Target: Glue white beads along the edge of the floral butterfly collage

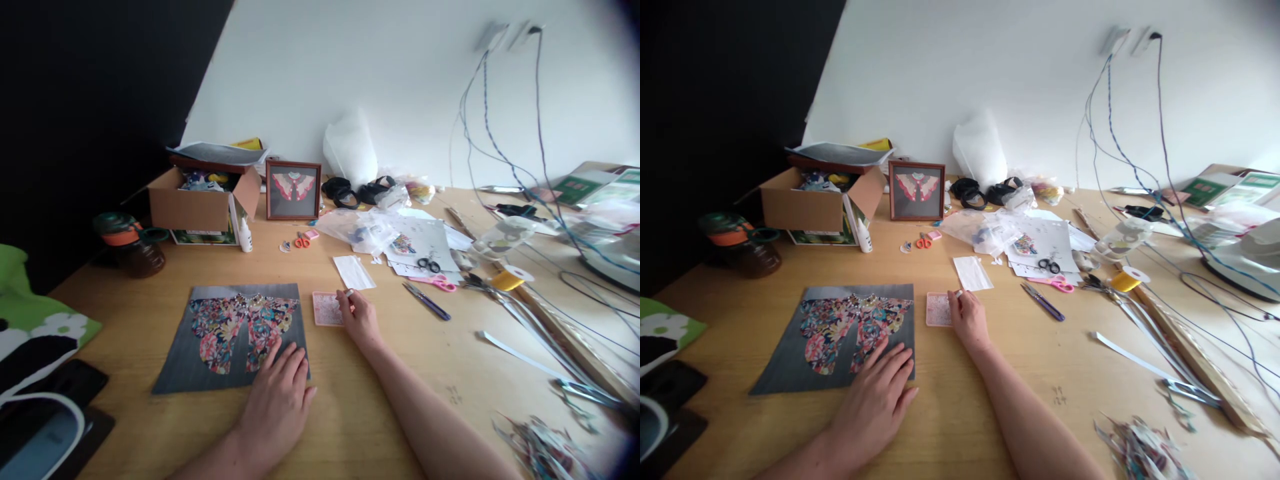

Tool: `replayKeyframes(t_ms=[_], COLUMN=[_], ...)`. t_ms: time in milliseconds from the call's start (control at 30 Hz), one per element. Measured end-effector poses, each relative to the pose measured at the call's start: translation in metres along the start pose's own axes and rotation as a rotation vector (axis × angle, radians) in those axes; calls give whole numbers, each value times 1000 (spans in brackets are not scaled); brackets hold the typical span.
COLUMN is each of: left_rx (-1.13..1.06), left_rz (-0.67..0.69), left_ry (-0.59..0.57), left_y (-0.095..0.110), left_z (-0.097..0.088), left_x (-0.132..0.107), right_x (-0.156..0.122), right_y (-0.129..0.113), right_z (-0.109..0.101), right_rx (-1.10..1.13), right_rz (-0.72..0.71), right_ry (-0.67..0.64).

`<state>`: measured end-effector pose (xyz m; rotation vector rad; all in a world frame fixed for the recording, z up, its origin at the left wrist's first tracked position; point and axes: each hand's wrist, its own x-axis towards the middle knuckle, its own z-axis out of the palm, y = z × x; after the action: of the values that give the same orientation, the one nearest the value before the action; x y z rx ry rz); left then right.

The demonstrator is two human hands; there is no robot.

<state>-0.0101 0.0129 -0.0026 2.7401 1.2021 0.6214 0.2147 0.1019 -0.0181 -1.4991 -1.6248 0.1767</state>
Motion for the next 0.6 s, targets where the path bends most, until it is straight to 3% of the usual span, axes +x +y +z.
replayKeyframes(t_ms=[600], left_rx=[18], left_rz=[6], left_ry=[13], left_y=[1], left_z=[0], left_x=[0], right_x=[0], right_y=[0], right_z=[0], right_rx=[-9], right_rz=[-27], right_ry=[-3])
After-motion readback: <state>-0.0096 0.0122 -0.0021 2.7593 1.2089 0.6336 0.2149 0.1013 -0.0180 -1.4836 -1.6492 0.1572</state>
